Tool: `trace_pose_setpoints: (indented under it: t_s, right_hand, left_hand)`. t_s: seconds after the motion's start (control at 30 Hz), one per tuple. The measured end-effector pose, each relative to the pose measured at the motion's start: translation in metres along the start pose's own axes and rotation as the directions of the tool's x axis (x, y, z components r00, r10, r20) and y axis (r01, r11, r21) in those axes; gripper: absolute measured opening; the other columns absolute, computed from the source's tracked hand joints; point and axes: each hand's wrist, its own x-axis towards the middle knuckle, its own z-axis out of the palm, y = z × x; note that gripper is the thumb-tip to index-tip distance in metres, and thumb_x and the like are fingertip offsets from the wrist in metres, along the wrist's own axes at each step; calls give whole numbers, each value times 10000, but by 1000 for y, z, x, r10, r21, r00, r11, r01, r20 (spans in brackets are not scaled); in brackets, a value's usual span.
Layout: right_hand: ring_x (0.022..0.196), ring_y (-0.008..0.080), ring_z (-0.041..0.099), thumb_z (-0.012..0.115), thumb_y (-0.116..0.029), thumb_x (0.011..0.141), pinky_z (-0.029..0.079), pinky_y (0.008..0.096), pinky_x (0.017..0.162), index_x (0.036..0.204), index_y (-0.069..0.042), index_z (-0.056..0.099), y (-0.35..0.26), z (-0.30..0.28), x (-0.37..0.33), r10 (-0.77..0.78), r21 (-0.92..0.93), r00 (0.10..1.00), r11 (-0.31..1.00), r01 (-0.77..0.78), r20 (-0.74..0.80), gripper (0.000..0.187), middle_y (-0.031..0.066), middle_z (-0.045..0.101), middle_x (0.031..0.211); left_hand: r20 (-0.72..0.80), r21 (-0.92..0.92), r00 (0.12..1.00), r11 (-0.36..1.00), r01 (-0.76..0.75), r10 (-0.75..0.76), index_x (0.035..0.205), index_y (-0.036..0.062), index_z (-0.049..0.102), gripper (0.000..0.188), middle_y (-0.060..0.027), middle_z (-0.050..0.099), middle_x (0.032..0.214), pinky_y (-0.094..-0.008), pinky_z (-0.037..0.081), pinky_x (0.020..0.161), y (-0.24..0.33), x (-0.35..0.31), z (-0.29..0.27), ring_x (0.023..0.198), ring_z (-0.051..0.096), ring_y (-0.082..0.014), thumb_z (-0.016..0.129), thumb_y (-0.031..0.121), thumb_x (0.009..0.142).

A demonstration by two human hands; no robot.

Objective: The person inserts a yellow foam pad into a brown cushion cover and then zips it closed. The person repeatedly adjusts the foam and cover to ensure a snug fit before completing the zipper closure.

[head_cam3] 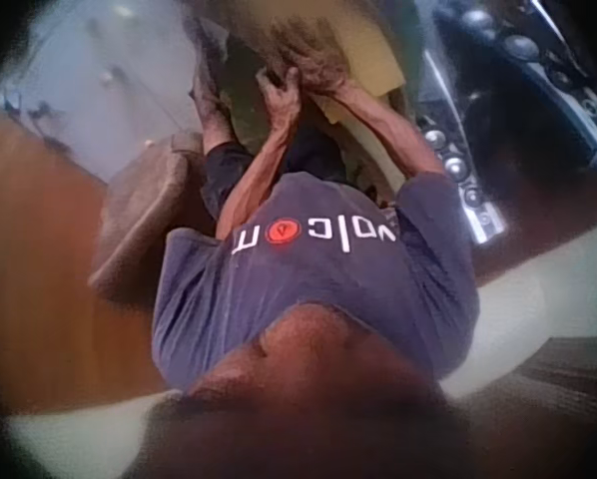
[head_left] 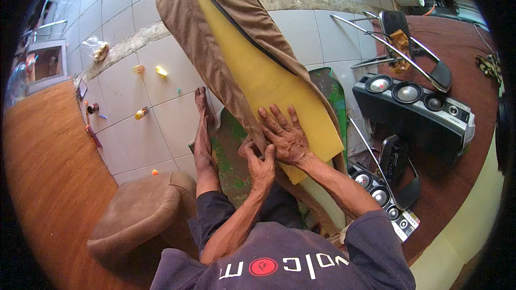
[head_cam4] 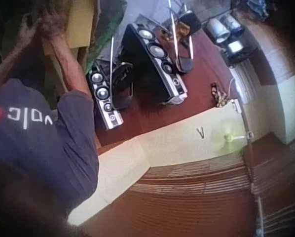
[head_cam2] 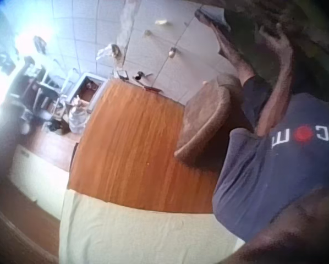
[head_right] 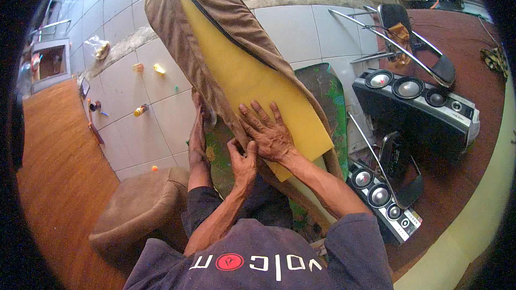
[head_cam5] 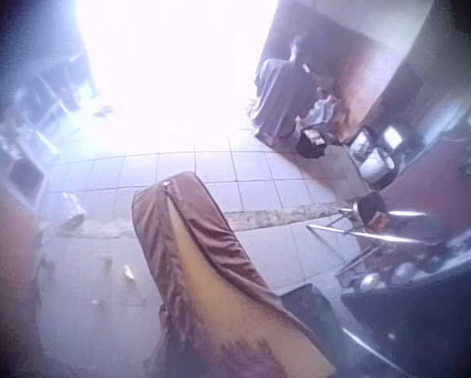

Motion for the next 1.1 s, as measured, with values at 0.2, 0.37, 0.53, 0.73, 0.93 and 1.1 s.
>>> trace_pose_setpoints:
  t_s: [0.2, 0.37, 0.53, 0.73, 0.93, 1.1]
  right_hand:
    - [1616, 284, 179, 551, -441, 1036, 53, 612, 1288, 1598, -265, 446, 0, 8, 4, -7, -16, 998, 1000, 6, -60, 598, -1, 268, 1735]
    - [1614, 283, 168, 594, -438, 1015, 74, 618, 1283, 1579, -264, 469, -1, 20, 6, -21, -137, 993, 991, 4, -119, 603, 0, 267, 1731]
    - [1623, 284, 125, 575, -382, 980, 76, 628, 1283, 1580, -265, 469, -5, 33, 0, 10, -117, 999, 993, -15, -46, 620, -1, 194, 1753]
    - [1629, 283, 99, 512, -428, 938, 64, 641, 1287, 1581, -232, 466, 12, 35, -2, -42, -336, 999, 942, 28, -34, 673, 10, 176, 1756]
    - [1630, 241, 114, 502, -375, 960, 66, 565, 1317, 1587, -225, 474, 15, 20, 4, -65, -533, 991, 846, -9, -120, 645, 1, 215, 1753]
    - [1490, 296, 442, 652, -192, 952, 267, 476, 1259, 1428, -102, 637, 20, -8, -29, 265, 448, 930, 885, -129, -254, 484, 117, 569, 1525]
  left_hand:
    - [-56, -606, 988, 791, 83, -147, 1300, -43, 568, 428, -85, 641, 1178, -344, 490, 954, 2, -6, -13, 1076, 594, -167, 470, 342, 1140]
    - [-15, -314, 962, 915, 254, -272, 1315, -16, 594, 447, -46, 625, 1100, -312, 479, 857, 14, -31, -24, 971, 571, -146, 448, 370, 1143]
    - [20, 155, 1000, 988, 21, -24, 1390, 20, 575, 443, -230, 691, 1014, -432, 524, 770, 24, -21, -7, 889, 696, -356, 482, 360, 1122]
    - [139, 454, 988, 883, -120, 62, 1120, 51, 660, 332, -320, 687, 843, -613, 529, 737, 56, 4, 16, 846, 655, -572, 553, 358, 1051]
    - [228, 632, 938, 694, -345, 260, 900, 12, 684, 444, -310, 667, 718, -569, 553, 648, 81, 23, 14, 697, 696, -493, 621, 444, 984]
    - [340, 670, 862, 547, -502, 375, 866, 35, 667, 403, -221, 674, 688, -527, 533, 591, 87, 20, -7, 630, 681, -434, 645, 415, 998]
